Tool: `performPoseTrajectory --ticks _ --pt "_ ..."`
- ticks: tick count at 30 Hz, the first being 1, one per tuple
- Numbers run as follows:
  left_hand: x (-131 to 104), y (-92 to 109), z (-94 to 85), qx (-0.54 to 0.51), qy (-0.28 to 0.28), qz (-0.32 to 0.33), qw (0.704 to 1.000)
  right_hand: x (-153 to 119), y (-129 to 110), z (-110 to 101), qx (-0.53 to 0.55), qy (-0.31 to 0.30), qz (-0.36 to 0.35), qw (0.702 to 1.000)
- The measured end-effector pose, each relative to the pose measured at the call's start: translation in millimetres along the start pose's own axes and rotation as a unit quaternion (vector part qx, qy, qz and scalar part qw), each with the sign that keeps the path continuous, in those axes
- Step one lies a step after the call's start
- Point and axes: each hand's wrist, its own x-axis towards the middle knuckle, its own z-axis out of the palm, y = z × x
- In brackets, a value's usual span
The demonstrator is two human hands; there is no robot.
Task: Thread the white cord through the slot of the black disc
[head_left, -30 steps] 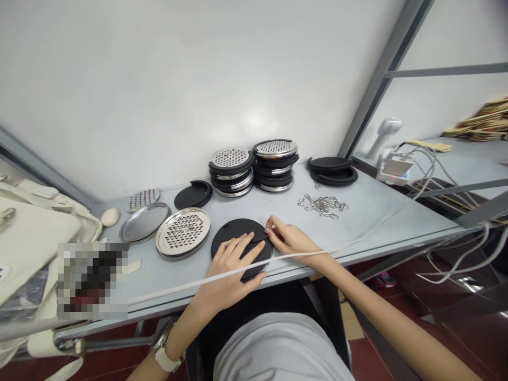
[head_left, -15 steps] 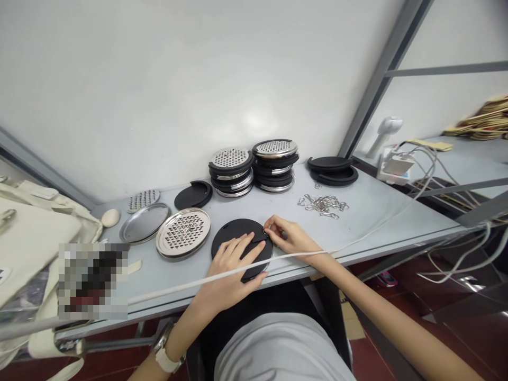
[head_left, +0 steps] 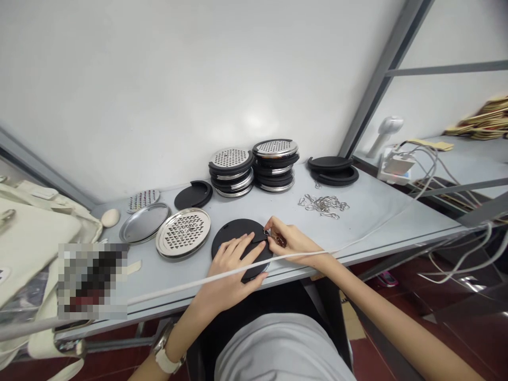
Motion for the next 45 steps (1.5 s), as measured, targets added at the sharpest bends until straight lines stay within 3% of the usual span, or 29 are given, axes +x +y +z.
performPoseTrajectory --ticks 6,18,45 --pt "-0.1 -0.6 -0.9 -0.001 -0.002 -0.003 1.0 1.6 2.7 2.0 0.008 0.022 -0.006 1.0" --pt "0.6 0.1 0.0 -0.005 0.017 0.002 1.0 2.0 2.4 0.1 0.009 0.008 -0.001 1.0" --pt "0.2 0.7 -0.6 -0.002 -0.004 -0.003 1.0 3.3 1.0 -4.3 0.052 0.0 0.002 0.999"
